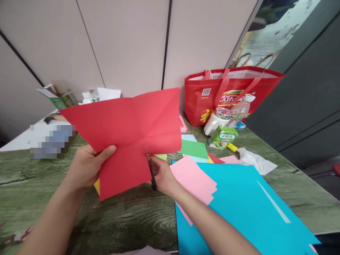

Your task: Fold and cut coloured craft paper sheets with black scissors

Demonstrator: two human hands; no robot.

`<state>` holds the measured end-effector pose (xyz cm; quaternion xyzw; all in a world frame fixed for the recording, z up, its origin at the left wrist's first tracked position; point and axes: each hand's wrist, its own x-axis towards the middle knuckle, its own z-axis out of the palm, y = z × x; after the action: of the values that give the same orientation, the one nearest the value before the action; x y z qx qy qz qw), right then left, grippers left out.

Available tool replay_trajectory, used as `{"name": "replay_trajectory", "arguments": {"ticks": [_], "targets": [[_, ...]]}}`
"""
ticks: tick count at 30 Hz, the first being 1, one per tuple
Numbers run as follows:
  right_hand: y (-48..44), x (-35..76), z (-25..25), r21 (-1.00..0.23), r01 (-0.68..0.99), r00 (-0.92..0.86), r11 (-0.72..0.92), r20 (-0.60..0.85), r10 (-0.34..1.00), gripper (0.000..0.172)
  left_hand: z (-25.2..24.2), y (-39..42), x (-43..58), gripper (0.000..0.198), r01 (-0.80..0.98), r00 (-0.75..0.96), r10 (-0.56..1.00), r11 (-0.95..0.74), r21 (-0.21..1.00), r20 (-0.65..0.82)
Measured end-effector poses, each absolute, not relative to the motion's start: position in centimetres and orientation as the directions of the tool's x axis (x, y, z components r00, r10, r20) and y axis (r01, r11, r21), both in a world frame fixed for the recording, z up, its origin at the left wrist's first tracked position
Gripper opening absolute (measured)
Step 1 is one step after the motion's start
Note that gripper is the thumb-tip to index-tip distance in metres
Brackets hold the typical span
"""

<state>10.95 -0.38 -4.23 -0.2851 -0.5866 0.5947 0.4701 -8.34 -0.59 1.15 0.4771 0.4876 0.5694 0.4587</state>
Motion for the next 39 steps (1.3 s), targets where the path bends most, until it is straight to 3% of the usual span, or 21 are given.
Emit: {"name": "replay_trajectory", "arguments": {"ticks": [39], "targets": [[-0.63,10.56,-4.35,-0.960,-0.216,-0.345,0.179,0.246,0.906,0.038,1.68,-0.60,-8.17,0.026,-0.064,-0.103,0.992,-0.084,0.994,0.077]]}}
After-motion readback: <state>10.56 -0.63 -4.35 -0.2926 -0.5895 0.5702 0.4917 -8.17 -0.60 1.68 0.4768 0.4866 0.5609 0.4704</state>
